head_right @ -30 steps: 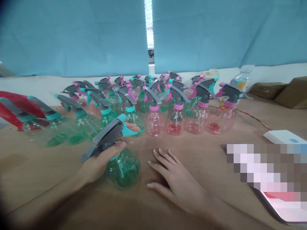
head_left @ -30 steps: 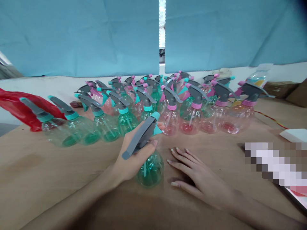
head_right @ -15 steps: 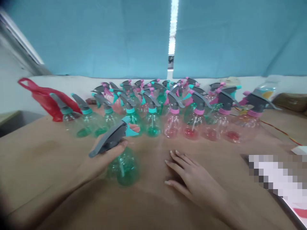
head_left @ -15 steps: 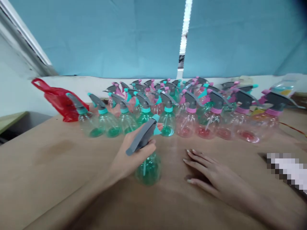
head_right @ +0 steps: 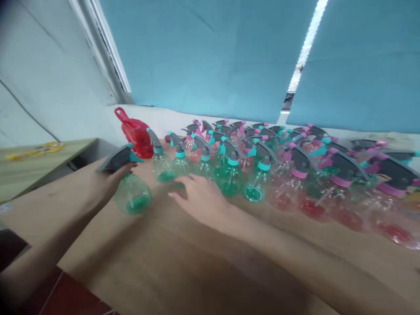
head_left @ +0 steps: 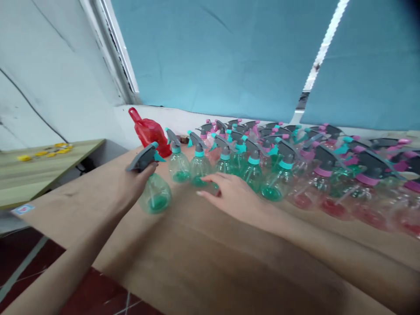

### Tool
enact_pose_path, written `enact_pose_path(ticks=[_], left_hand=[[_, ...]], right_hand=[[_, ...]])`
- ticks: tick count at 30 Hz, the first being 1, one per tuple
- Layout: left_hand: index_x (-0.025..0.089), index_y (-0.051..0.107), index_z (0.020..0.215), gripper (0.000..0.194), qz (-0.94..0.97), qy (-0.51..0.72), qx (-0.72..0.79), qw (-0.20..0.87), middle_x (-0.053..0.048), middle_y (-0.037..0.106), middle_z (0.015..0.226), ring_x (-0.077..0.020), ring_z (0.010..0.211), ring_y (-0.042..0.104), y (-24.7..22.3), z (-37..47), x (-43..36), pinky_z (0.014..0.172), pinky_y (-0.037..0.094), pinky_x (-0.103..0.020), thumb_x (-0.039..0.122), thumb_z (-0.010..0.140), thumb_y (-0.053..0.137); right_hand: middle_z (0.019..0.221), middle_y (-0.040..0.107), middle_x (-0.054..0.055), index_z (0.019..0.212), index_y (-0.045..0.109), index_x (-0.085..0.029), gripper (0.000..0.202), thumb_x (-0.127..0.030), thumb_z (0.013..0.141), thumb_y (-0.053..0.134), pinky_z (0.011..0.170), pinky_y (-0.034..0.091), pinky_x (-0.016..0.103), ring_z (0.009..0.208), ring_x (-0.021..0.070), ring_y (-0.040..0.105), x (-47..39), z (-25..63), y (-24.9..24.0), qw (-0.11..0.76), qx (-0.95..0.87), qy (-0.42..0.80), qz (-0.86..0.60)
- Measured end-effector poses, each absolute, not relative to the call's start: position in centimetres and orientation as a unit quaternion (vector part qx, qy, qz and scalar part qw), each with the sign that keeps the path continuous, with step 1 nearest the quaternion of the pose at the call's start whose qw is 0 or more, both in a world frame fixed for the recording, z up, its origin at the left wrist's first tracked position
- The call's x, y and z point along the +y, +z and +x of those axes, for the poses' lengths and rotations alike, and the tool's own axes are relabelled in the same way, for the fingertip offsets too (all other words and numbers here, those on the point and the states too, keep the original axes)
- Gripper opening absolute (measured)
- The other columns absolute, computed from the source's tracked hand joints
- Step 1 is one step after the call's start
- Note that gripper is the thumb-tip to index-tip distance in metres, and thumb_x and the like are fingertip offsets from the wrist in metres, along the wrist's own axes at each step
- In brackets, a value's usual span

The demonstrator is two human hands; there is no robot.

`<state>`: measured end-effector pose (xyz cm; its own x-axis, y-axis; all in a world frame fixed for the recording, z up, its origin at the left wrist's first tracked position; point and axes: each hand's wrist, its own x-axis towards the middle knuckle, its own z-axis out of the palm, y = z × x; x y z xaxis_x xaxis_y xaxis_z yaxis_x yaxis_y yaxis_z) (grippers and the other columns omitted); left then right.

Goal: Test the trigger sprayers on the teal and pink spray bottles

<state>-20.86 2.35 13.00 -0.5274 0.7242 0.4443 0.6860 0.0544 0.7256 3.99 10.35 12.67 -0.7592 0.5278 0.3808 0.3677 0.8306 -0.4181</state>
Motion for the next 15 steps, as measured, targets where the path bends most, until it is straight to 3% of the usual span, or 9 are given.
enact_pose_path(ticks=[3, 8, 13, 15], left_hand=[[0.017, 0.061, 0.085, 0.022, 0.421, 0.504, 0.752, -0.061, -0.003, 0.064, 0.081, -0.0288, 0.089, 0.057, 12.9, -22.5, 3.2, 0.078, 0.042, -0.038, 0.038, 0.078, 0.058], [0.019, 0.061, 0.084, 0.022, 0.413, 0.515, 0.745, -0.096, 0.0, 0.062, 0.076, -0.0246, 0.083, 0.058, 12.6, -24.7, 5.0, 0.073, 0.043, -0.034, 0.04, 0.08, 0.057], [0.018, 0.061, 0.075, 0.022, 0.414, 0.543, 0.726, -0.088, 0.001, 0.059, 0.065, -0.0215, 0.072, 0.059, 11.4, -27.0, 8.6, 0.068, 0.046, -0.034, 0.036, 0.085, 0.054], [0.017, 0.063, 0.083, 0.02, 0.42, 0.559, 0.711, -0.077, -0.001, 0.063, 0.073, -0.0202, 0.073, 0.061, 10.9, -27.8, 10.5, 0.069, 0.05, -0.034, 0.033, 0.088, 0.054]], right_hand=[[0.12, 0.061, 0.015, 0.128, 0.049, -0.013, 0.046, -0.037, 0.089, 0.053, 0.088, 0.047, 0.045, 0.106, 0.0294, 0.06, 11.4, -1.6, 13.3, 0.269, -0.913, 0.168, -0.256], [0.129, 0.053, 0.02, 0.134, 0.04, -0.009, 0.057, -0.037, 0.086, 0.056, 0.091, 0.045, 0.045, 0.117, 0.0332, 0.053, 12.9, -6.7, 13.0, 0.262, -0.901, 0.196, -0.284], [0.114, 0.062, 0.021, 0.127, 0.046, -0.009, 0.052, -0.038, 0.085, 0.058, 0.08, 0.05, 0.044, 0.102, 0.0329, 0.063, 13.8, -8.7, 13.0, 0.239, -0.882, 0.234, -0.33], [0.101, 0.067, 0.018, 0.121, 0.051, -0.009, 0.045, -0.037, 0.086, 0.057, 0.072, 0.052, 0.038, 0.087, 0.0286, 0.068, 14.2, -9.2, 13.2, 0.228, -0.877, 0.254, -0.338]])
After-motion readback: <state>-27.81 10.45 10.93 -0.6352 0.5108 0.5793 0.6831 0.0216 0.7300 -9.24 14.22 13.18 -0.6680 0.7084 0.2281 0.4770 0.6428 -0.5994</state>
